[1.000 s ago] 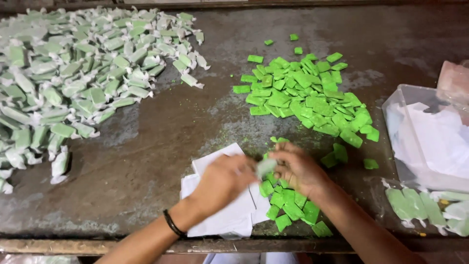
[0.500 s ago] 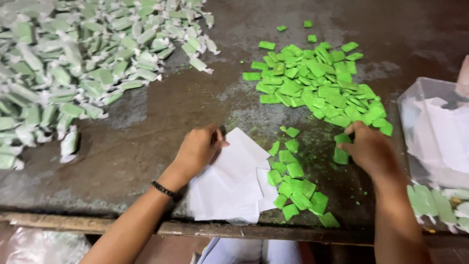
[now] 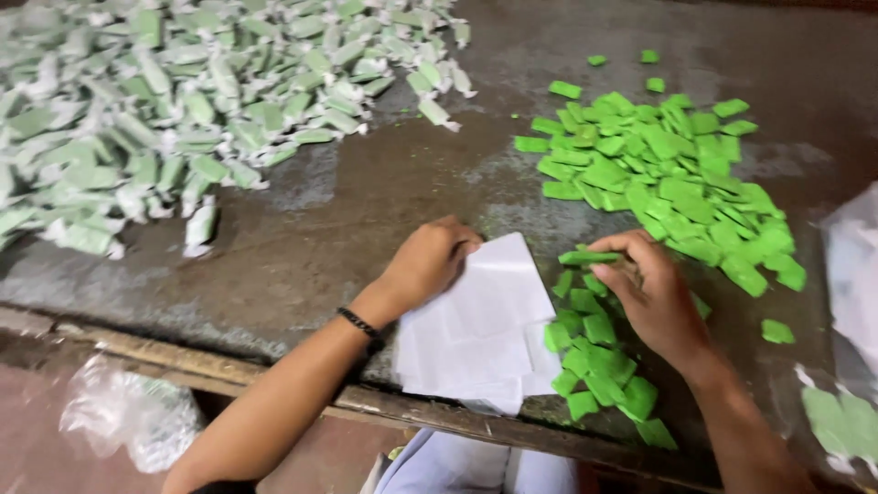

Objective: Wrapping small green rectangular items individually in white paper sheets at a fast pace.

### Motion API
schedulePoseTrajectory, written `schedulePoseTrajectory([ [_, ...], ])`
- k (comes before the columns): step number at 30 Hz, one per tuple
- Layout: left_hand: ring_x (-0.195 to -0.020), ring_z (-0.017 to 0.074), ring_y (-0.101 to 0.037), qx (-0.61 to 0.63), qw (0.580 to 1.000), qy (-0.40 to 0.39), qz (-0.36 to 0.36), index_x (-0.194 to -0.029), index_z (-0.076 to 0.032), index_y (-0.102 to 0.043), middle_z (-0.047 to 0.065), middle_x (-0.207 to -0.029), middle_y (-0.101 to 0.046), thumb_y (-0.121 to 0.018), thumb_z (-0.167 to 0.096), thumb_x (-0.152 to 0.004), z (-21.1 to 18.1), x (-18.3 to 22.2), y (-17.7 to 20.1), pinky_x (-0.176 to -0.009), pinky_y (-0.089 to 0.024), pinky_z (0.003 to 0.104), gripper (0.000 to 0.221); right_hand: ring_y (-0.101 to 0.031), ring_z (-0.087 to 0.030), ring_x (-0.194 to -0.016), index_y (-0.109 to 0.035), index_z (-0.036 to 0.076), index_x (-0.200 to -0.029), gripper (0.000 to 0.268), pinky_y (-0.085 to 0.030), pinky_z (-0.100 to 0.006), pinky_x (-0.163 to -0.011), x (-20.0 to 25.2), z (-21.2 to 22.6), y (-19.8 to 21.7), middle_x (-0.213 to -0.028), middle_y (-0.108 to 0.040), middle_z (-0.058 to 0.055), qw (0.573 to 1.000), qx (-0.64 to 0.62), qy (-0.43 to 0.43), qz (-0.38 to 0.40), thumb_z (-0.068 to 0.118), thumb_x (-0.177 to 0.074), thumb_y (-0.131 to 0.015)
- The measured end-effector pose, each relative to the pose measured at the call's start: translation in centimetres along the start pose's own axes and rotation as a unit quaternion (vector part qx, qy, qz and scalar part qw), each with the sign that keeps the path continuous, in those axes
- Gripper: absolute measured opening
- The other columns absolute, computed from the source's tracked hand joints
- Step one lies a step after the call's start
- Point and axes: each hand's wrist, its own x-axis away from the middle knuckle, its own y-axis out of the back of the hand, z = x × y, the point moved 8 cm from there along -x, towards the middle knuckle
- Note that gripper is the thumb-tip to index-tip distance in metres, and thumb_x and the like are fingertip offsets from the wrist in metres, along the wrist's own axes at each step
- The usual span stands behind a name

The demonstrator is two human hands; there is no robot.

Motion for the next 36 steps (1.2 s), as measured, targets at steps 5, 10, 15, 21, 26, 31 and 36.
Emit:
schedulePoseTrajectory([
  [5,-0.081,0.0315,-0.062,-0.003,0.999,-0.001,-0.032,-0.089,-0.01,-0.059,0.011,-0.087,-0.062,-0.044,-0.004,-0.087,-0.5,0.2,0.3,-0.075,-0.046,0.039,0.015,-0.071,-0.02,-0.091,-0.061,0.004,-0.111,0.024,-0.057,-0.029,-0.075,0.1,-0.5,-1.9,-0.104,-0.065,-0.011,0.999,-0.029,-0.028,0.023,0.015,-0.091,-0.051],
  [10,-0.088,0.0245,-0.054,0.055,0.998,0.017,0.021,-0.11,-0.009,-0.053,0.01,-0.094,-0.057,-0.085,-0.02,-0.068,2.8,0.0,-2.3,-0.076,-0.044,0.033,0.054,-0.04,-0.008,-0.041,-0.065,0.007,-0.109,0.025,-0.032,-0.021,-0.035,0.3,1.2,-2.2,-0.099,-0.068,-0.004,0.997,0.059,-0.036,0.02,0.014,-0.086,-0.058],
  [15,-0.071,0.0072,-0.063,0.121,0.991,0.053,0.002,-0.08,-0.012,-0.067,-0.003,-0.078,-0.074,-0.056,0.006,-0.078,0.8,0.1,-0.2,-0.063,-0.045,0.022,0.02,-0.064,-0.014,-0.062,-0.067,0.01,-0.11,0.027,-0.042,-0.018,-0.032,0.6,0.2,-1.3,-0.095,-0.068,-0.006,0.991,0.118,-0.063,-0.023,0.014,-0.083,-0.066],
  [21,-0.08,0.0318,-0.062,-0.066,0.998,-0.015,0.004,-0.083,-0.005,-0.064,0.011,-0.084,-0.07,-0.053,-0.018,-0.095,-1.0,-0.1,0.4,-0.073,-0.048,0.042,0.021,-0.072,-0.018,-0.089,-0.072,0.004,-0.093,0.022,-0.061,-0.026,-0.075,0.2,0.7,-1.4,-0.101,-0.072,-0.01,0.995,0.096,-0.016,-0.014,0.014,-0.075,-0.072],
  [26,-0.072,0.0188,-0.05,0.066,0.998,0.012,0.007,-0.075,-0.011,-0.052,0.003,-0.076,-0.054,-0.055,-0.033,-0.093,-3.0,-0.7,0.7,-0.066,-0.041,0.036,0.028,-0.061,-0.018,-0.115,-0.074,0.001,-0.091,0.027,-0.051,-0.031,-0.078,-0.7,-0.8,-3.1,-0.138,-0.055,-0.002,0.991,-0.084,-0.102,0.023,0.017,-0.069,-0.071],
  [31,-0.074,0.0018,-0.044,0.296,0.954,0.016,0.039,-0.08,-0.019,-0.059,-0.01,-0.074,-0.049,-0.058,-0.033,-0.094,-3.0,-1.9,-0.7,-0.066,-0.036,0.021,0.02,-0.065,-0.009,-0.082,-0.077,0.01,-0.083,0.021,-0.044,-0.021,-0.081,-2.8,-2.0,-4.9,-0.083,-0.077,0.002,0.991,-0.033,-0.122,0.036,0.023,-0.067,-0.08],
  [36,-0.077,0.0155,-0.068,0.563,0.815,0.136,-0.016,-0.116,-0.007,-0.049,0.009,-0.091,-0.07,-0.077,-0.011,-0.073,-1.5,-2.7,-0.6,-0.068,-0.058,0.029,0.052,-0.063,-0.018,-0.07,-0.068,0.002,-0.089,0.016,-0.05,-0.025,-0.064,-4.5,-2.8,-3.8,-0.086,-0.071,-0.01,0.934,-0.294,-0.172,-0.104,0.002,-0.075,-0.074],
])
